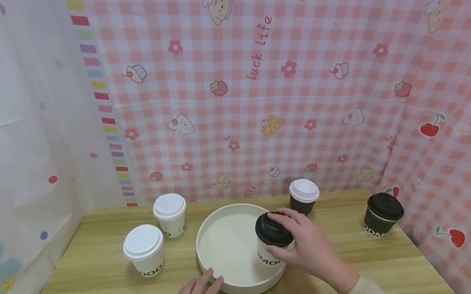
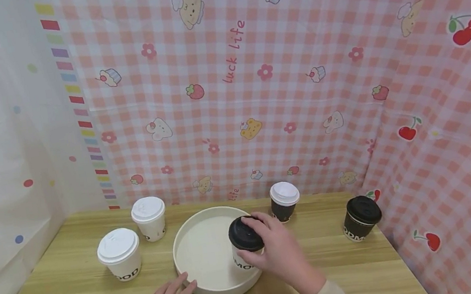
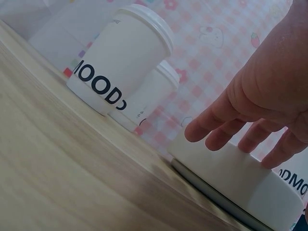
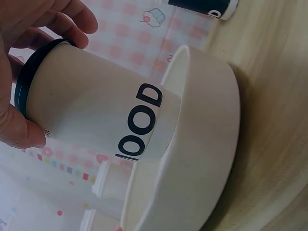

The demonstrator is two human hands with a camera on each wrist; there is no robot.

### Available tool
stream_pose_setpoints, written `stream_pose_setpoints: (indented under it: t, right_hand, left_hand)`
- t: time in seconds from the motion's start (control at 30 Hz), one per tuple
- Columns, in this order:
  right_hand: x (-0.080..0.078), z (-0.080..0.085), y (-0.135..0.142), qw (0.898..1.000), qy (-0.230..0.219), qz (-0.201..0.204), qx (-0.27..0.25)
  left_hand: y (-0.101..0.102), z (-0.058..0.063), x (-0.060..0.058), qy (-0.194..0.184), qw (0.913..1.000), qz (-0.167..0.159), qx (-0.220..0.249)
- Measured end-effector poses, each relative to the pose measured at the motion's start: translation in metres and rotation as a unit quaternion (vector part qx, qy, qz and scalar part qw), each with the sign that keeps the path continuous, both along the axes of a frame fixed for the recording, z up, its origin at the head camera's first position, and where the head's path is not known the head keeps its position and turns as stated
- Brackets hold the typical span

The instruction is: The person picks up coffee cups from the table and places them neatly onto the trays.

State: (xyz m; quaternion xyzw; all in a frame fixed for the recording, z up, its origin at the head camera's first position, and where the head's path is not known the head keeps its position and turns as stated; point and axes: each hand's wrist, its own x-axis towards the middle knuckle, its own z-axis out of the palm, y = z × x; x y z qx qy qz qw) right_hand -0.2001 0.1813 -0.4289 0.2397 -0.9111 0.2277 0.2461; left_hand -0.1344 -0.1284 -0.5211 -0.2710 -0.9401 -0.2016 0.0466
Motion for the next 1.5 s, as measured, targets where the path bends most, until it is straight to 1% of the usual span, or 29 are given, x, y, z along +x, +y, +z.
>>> stream_pose_setpoints:
  t: [0.27,0.43,0.63,0.8,1.07,1.27,1.5]
  right_hand:
    - [-0.003,-0.012,-0.001,1.000,0.002,0.004,0.008]
    - [-0.005,-0.015,0.001,1.000,0.005,0.008,0.015]
    - [-0.007,-0.019,0.002,1.000,0.003,0.006,0.018]
    - [-0.009,-0.023,0.002,1.000,-0.007,0.002,0.024]
    - [-0.011,-0.027,0.001,0.999,-0.012,-0.002,0.035]
    - [-0.011,-0.029,0.001,0.999,-0.022,-0.007,0.036]
    - [-0.012,-0.030,0.001,0.999,-0.025,-0.006,0.033]
  left_hand:
    - [0.000,-0.001,-0.001,-0.015,0.9999,0.001,0.004]
    - [0.001,-0.001,-0.002,-0.025,0.9997,0.005,0.002]
    - [0.001,0.000,-0.002,-0.035,0.9994,0.003,0.003]
    - [0.000,0.000,-0.002,-0.031,0.9995,0.001,0.003]
    - [0.000,-0.001,0.000,-0.010,0.9999,0.001,0.002]
    - [0.001,0.001,0.001,-0.009,1.0000,0.002,-0.002]
    - [0.001,0.000,0.001,-0.004,1.0000,0.003,-0.002]
